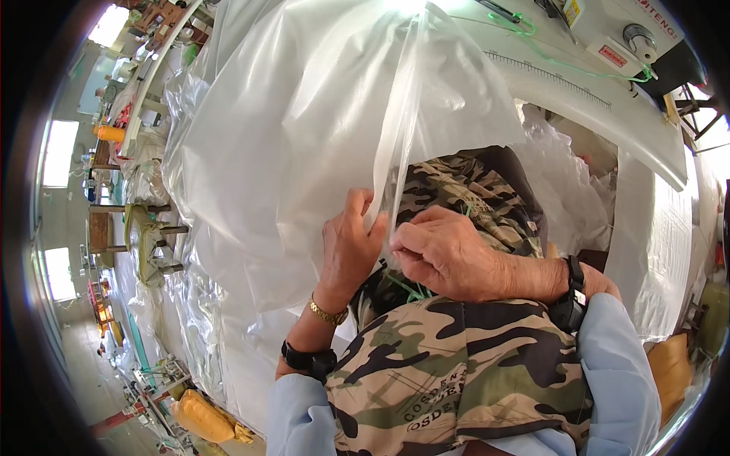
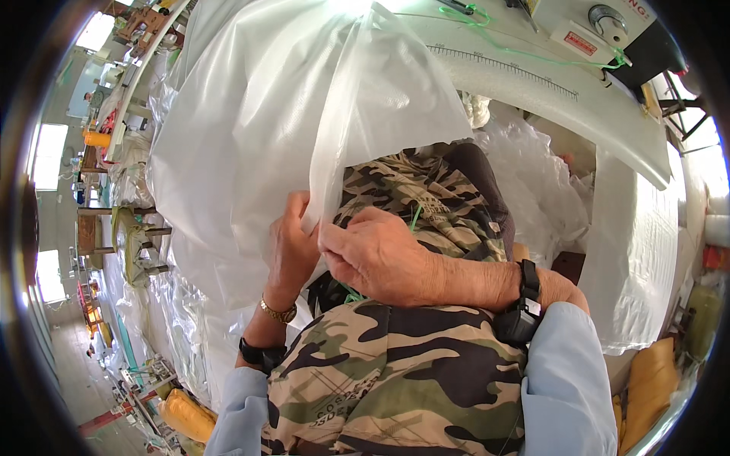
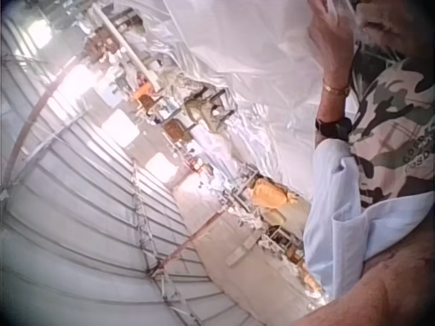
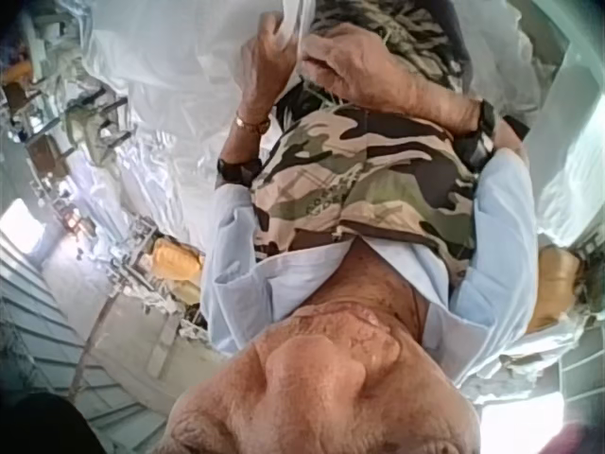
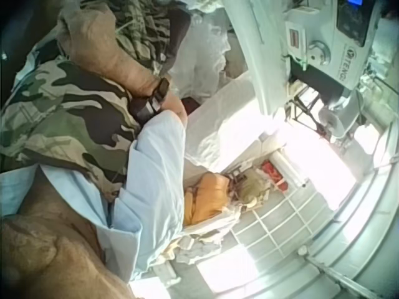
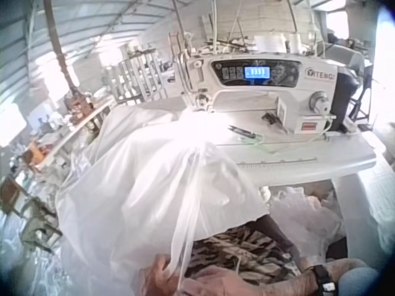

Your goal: Sewing and aligning large white plastic sheets using an industrial sewing machine.

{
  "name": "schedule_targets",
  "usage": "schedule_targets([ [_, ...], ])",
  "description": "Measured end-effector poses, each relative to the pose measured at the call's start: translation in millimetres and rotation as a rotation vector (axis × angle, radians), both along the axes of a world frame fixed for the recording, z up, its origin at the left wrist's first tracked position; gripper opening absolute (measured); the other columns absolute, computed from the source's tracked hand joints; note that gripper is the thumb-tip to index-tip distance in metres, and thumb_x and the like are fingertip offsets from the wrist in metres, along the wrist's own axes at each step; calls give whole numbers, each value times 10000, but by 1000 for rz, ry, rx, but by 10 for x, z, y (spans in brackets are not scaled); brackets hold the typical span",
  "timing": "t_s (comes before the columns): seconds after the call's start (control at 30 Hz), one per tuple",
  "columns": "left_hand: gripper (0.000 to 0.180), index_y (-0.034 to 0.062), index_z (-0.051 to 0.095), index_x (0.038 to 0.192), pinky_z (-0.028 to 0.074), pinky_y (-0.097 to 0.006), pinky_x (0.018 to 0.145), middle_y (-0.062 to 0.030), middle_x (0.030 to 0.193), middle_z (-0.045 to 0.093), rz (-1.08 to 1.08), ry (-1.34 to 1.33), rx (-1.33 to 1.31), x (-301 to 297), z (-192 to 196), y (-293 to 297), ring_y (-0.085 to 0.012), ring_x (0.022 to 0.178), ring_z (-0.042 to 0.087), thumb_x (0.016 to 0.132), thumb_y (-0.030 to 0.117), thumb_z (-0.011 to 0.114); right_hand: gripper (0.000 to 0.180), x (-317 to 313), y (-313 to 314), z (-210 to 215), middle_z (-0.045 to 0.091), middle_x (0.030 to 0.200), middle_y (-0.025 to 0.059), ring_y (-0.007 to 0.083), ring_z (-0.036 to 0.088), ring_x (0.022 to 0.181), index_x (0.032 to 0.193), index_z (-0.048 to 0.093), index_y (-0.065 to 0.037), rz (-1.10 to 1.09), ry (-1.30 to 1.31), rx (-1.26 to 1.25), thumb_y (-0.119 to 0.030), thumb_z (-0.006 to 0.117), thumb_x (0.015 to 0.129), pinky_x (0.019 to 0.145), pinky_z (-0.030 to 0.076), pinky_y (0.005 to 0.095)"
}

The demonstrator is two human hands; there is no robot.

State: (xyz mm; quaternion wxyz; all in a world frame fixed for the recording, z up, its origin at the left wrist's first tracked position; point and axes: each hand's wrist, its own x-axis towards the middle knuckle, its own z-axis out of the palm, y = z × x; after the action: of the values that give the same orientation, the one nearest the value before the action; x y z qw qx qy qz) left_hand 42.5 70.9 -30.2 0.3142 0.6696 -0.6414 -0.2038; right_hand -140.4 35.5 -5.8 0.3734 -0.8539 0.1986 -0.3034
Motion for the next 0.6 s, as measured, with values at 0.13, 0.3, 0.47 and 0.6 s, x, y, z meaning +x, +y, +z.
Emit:
schedule_targets([
  [0.13,108,16,561,964,485,-356,583,-168,792,626,-74,47,-144,27,180,138,-328,672,631,858,3,578,77,79,-101,132,593,702,75,306,610,679,860,517,-53,70,-20,-49,-64,590,838,803,488,418],
  [0.3,99,-1,594,913,451,-270,592,-87,740,597,-172,265,-171,91,183,79,-174,637,574,888,-57,517,142,221,-108,39,575,653,74,308,609,641,845,469,-52,94,93,-109,-85,603,812,722,495,402],
  [0.47,117,4,614,893,428,-223,632,4,756,583,-136,574,46,147,124,104,-69,691,499,929,-22,505,171,224,-113,68,536,570,76,308,594,552,856,468,-48,148,163,-150,-95,619,793,594,488,382],
  [0.6,121,8,626,922,426,-204,642,30,795,589,-62,788,161,147,136,120,-44,717,493,963,63,525,169,229,-89,67,516,526,64,291,576,478,858,483,-48,173,235,-205,-113,622,787,484,448,395],
])
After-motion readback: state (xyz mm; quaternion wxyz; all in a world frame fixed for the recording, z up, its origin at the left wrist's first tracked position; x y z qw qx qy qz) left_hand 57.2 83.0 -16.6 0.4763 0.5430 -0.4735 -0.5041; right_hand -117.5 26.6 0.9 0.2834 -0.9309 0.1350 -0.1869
